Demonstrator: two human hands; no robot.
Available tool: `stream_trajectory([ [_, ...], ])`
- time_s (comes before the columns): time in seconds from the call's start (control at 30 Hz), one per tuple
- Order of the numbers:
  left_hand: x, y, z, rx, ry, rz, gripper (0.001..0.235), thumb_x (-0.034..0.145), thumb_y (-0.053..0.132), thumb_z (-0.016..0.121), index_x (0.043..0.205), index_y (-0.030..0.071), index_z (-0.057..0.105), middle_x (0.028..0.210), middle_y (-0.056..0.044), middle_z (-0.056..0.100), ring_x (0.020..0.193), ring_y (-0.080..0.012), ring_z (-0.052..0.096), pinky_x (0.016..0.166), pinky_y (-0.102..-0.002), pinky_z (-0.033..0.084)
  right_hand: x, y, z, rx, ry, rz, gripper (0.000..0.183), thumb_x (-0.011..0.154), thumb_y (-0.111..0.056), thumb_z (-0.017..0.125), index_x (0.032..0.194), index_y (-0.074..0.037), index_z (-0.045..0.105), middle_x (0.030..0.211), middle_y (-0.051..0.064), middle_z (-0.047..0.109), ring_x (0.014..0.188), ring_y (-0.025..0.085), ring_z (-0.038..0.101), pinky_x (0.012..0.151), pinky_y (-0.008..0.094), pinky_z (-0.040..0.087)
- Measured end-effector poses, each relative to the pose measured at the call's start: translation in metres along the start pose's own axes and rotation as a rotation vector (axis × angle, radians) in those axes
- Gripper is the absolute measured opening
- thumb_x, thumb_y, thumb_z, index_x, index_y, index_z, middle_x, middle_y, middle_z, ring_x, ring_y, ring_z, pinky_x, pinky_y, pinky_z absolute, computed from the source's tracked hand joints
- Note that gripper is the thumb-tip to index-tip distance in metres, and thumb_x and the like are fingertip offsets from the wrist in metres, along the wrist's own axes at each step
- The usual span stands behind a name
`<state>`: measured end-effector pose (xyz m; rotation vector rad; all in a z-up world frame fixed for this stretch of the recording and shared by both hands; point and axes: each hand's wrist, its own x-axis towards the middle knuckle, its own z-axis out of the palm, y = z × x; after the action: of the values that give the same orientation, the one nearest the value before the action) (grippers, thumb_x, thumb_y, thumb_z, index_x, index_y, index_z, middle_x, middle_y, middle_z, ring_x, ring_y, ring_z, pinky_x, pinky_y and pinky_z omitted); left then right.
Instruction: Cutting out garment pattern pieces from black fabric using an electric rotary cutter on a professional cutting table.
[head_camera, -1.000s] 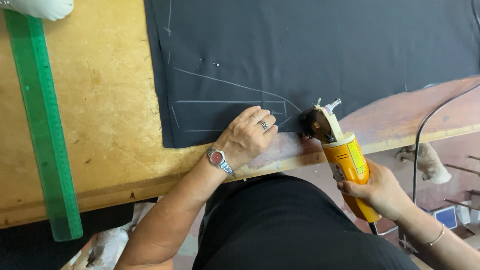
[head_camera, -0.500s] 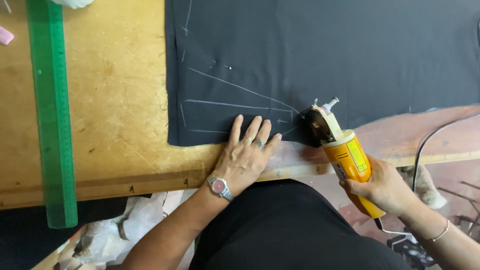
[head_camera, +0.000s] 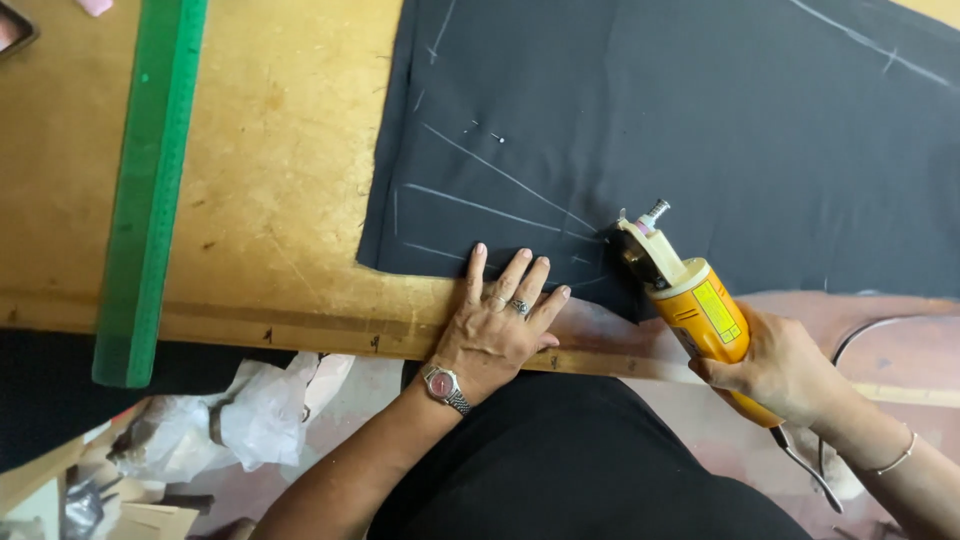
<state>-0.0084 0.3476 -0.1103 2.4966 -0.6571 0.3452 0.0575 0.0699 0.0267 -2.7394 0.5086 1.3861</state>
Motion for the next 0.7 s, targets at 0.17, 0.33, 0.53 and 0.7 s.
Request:
stream_trajectory([
  [0.17, -0.002, -0.001, 0.001, 0.002, 0.017, 0.007, 0.063, 0.079, 0.047, 0.086, 0.131, 0.016, 0.067, 0.141, -0.018, 0.058, 0.138, -0.0358, 0.049, 0.113, -0.075, 0.034, 0.006, -0.008, -0.016, -0.003, 0.018, -0.106, 0.041, 0.073, -0.031, 0.081, 0.105, -0.009, 0.070, 0.092, 0.009, 0.077, 0.080, 0.021, 0.069, 0.070, 0.033, 0.053],
  [0.33, -0.001, -0.002, 0.000, 0.014, 0.054, 0.012, 0.061, 0.079, 0.048, 0.087, 0.127, 0.015, 0.068, 0.138, -0.017, 0.058, 0.137, -0.0340, 0.048, 0.113, -0.075, 0.035, 0.013, -0.021, -0.027, -0.029, 0.033, -0.178, 0.041, 0.073, -0.029, 0.082, 0.106, -0.009, 0.069, 0.093, 0.009, 0.078, 0.079, 0.021, 0.071, 0.069, 0.034, 0.054],
  [0.53, -0.001, -0.001, 0.001, 0.078, 0.066, 0.016, 0.057, 0.082, 0.052, 0.083, 0.127, 0.018, 0.070, 0.136, -0.014, 0.060, 0.134, -0.0323, 0.051, 0.114, -0.072, 0.036, 0.022, -0.038, -0.037, -0.076, 0.036, -0.207, 0.037, 0.075, -0.032, 0.082, 0.103, -0.011, 0.069, 0.085, 0.008, 0.074, 0.072, 0.021, 0.065, 0.066, 0.033, 0.050],
  [0.7, -0.004, -0.001, 0.007, 0.083, 0.097, 0.019, 0.053, 0.087, 0.052, 0.079, 0.127, 0.018, 0.072, 0.137, -0.014, 0.063, 0.136, -0.0334, 0.051, 0.116, -0.072, 0.034, 0.030, -0.053, -0.042, -0.104, 0.058, -0.259, 0.041, 0.072, -0.027, 0.085, 0.107, -0.010, 0.070, 0.090, 0.008, 0.075, 0.077, 0.021, 0.066, 0.069, 0.034, 0.051],
])
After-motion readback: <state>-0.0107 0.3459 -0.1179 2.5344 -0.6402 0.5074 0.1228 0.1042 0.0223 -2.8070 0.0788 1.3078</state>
